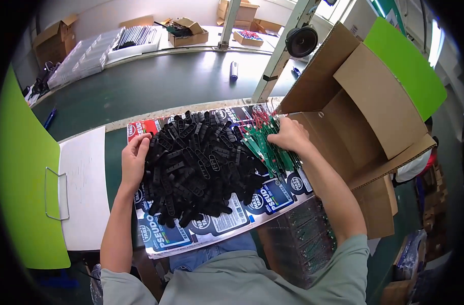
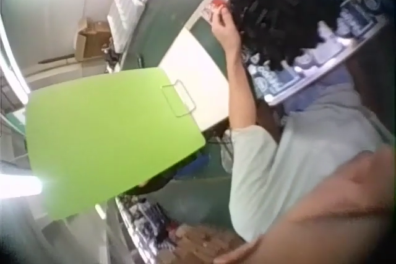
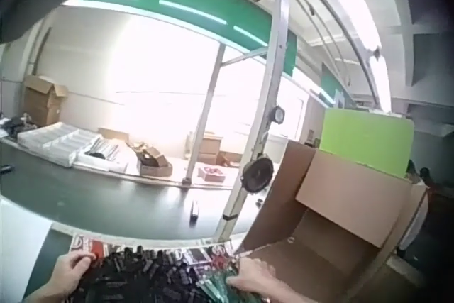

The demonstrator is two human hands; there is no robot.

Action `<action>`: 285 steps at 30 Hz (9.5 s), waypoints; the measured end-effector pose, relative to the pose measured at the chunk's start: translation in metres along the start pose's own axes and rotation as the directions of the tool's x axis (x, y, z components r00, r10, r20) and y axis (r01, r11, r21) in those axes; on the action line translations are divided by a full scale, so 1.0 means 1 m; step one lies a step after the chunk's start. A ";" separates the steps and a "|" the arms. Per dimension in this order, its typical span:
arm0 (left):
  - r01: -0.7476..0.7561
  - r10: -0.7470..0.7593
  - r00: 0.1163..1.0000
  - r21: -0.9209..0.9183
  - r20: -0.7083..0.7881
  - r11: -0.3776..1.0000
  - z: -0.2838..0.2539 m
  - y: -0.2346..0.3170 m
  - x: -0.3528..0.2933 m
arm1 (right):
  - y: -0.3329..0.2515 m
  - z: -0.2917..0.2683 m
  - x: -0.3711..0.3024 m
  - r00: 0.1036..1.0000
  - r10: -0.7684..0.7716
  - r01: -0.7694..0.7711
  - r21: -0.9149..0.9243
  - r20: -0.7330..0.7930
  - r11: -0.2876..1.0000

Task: The person assembles electronic components by hand, inserting circuit boards into plastic housings.

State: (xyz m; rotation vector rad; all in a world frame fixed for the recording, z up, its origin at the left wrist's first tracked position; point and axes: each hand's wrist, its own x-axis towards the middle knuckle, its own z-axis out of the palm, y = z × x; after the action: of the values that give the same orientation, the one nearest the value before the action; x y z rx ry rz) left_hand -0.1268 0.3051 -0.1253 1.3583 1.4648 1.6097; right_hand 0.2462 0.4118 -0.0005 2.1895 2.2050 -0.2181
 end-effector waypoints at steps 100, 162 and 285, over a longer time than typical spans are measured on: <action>0.138 -0.135 0.990 0.119 -0.039 0.983 -0.049 -0.058 0.024 | 0.505 0.313 -0.061 0.890 -0.039 0.305 -0.531 0.453 0.790; 0.088 -0.069 0.995 0.319 -0.070 0.944 -0.049 -0.048 0.021 | 0.540 0.311 -0.119 0.866 -0.009 0.253 -0.423 0.500 0.870; -0.082 0.082 0.997 0.082 0.007 0.993 0.000 -0.016 0.001 | 0.003 0.070 -0.053 0.710 -0.439 0.427 -0.160 -0.551 0.890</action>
State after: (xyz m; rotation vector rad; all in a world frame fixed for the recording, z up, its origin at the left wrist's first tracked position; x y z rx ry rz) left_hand -0.1308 0.3094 -0.1403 1.4844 1.5053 1.6120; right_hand 0.2447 0.3514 -0.0638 1.8402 3.0024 0.5486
